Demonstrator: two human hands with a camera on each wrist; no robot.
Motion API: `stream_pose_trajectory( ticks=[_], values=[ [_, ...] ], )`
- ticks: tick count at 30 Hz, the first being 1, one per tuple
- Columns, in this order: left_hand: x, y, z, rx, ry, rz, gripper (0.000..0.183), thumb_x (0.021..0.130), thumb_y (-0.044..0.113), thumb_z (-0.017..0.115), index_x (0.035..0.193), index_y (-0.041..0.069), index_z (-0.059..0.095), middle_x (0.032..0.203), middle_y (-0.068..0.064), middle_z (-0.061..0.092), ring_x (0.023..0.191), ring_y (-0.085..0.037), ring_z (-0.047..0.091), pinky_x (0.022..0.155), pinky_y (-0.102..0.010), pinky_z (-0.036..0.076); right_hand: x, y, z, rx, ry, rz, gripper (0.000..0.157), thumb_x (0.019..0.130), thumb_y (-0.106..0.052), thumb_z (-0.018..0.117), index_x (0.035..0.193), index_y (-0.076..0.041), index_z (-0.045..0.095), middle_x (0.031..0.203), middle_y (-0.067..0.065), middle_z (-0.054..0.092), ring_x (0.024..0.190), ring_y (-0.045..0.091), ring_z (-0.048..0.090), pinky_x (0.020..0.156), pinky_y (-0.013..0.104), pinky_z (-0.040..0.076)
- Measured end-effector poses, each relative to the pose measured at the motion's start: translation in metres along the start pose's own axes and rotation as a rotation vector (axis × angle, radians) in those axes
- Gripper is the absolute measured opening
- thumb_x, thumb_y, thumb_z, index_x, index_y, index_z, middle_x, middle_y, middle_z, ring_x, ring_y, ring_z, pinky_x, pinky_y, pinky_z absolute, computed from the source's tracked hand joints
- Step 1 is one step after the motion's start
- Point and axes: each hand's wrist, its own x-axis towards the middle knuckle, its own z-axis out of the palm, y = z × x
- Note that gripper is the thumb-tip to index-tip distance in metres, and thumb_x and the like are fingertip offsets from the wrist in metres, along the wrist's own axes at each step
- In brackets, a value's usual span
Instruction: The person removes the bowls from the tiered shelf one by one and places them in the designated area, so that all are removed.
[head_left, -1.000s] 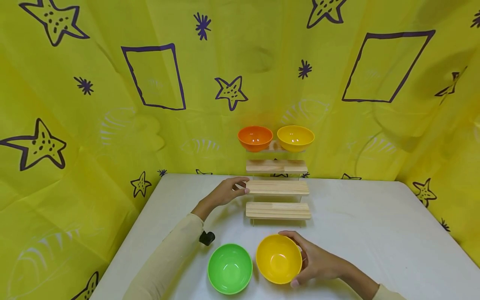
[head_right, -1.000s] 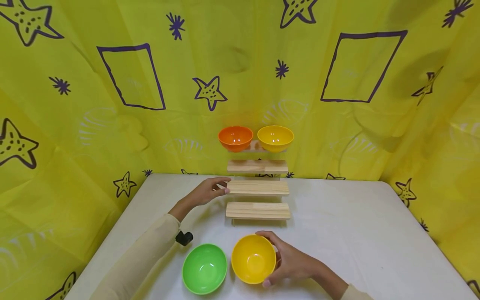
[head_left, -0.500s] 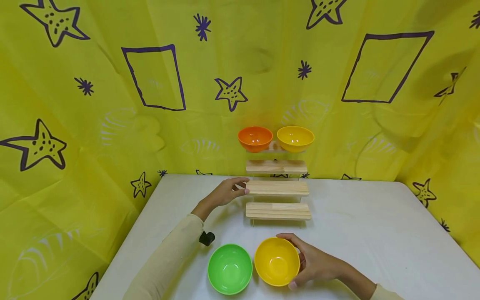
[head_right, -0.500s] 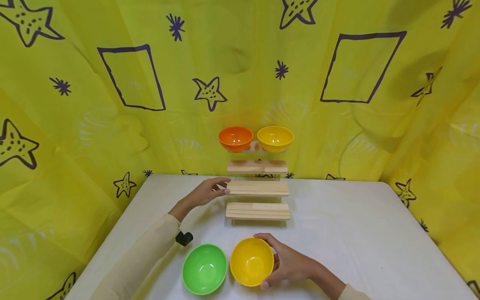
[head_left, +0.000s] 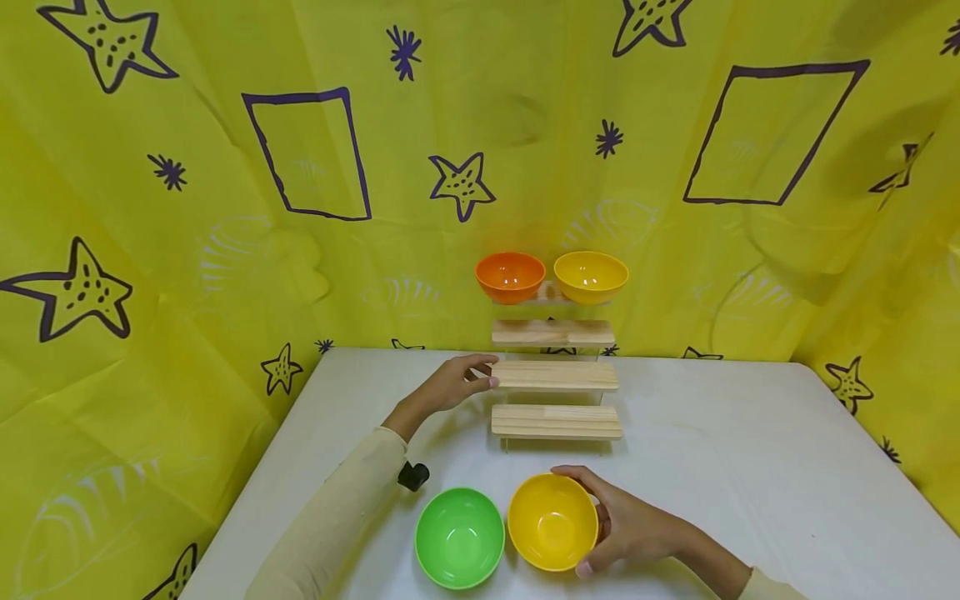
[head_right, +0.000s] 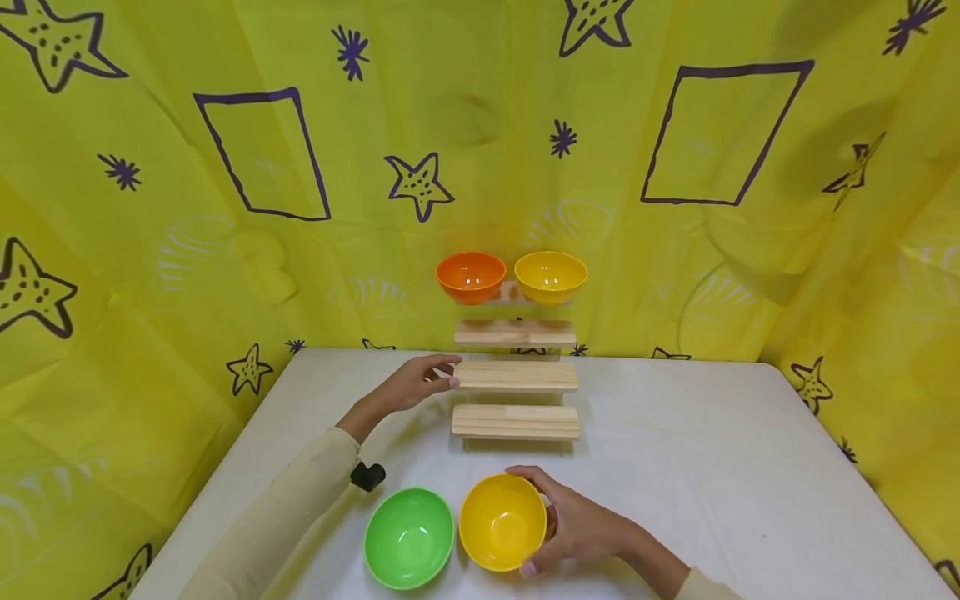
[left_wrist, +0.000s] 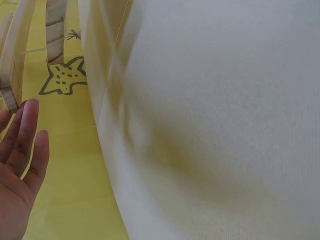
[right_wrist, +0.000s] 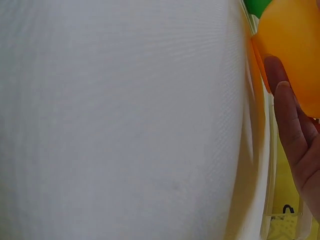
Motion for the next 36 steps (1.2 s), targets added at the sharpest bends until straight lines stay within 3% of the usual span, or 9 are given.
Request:
stream_pose_trajectory(
  ticks=[21,36],
  values=[
    [0.0003,-0.0020,-0.0002,-0.004,-0.003,-0.002,0.051,0.100,0.034,0.064,0.146,0.015,0.054,0.127,-0.010,0.068,0.100,-0.021,0.065,0.083,-0.034,0.053,0.0015,-0.0003,0.0002,0.005,-0.034,0.004,0.109,0.078,-0.009,0.087,0.157,-0.010,0.013,0.150,0.028,0.026,0.104,0.029,0.068,0.088,0.039,0.058],
    [0.0005,-0.0017,0.0000,-0.012,-0.001,-0.009,0.050,0.101,0.034,0.063,0.146,0.014,0.054,0.128,-0.011,0.067,0.102,-0.024,0.065,0.085,-0.035,0.053,0.0012,0.0005,0.0004,0.001,-0.043,0.015,0.106,0.078,-0.010,0.086,0.156,-0.014,0.015,0.148,0.024,0.032,0.104,0.027,0.069,0.090,0.037,0.058]
  ],
)
